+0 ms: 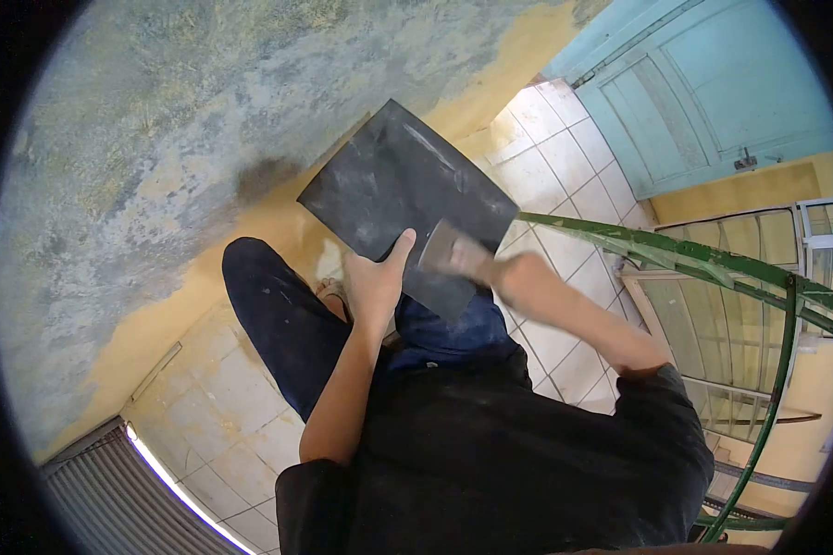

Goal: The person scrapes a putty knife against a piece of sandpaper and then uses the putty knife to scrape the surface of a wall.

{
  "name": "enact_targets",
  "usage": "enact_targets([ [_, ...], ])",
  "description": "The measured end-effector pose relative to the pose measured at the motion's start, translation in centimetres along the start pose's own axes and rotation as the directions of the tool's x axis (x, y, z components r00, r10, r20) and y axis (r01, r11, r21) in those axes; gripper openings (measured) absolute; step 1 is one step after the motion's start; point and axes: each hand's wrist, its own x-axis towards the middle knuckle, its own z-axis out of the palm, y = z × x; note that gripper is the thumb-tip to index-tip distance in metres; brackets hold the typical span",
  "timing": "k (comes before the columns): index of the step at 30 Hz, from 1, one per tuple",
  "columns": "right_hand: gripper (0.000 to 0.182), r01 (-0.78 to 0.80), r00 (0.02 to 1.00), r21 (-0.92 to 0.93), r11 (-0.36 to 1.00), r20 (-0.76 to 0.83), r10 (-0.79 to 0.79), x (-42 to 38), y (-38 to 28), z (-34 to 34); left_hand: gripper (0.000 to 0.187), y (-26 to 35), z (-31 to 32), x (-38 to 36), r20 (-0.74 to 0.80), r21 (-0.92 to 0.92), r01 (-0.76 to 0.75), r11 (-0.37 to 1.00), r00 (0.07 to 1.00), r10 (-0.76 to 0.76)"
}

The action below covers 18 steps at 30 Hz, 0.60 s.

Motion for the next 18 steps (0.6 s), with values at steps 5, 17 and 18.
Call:
enact_targets([
  [5,0.064,0.075,0.988,0.034,0.997,-0.14,-0.069,0.6,2.6,0.5,0.048,-0.7,0.5,-0.1,-0.073,-0.048,-0.034,0.998,0.997,0.03],
  [17,0.056,0.005,0.999,-0.041,0.999,0.045,-0.004,-1.0,2.3,1.1,0.05,-1.7,1.0,-0.1,0.034,0.033,-0.063,0.998,0.998,0.061],
  [18,0.047,0.123,0.99,0.061,0.991,-0.077,-0.118,-1.5,0.4,0.8,0.047,0.6,0.9,-0.8,0.059,-0.099,-0.022,0.995,0.998,0.028],
])
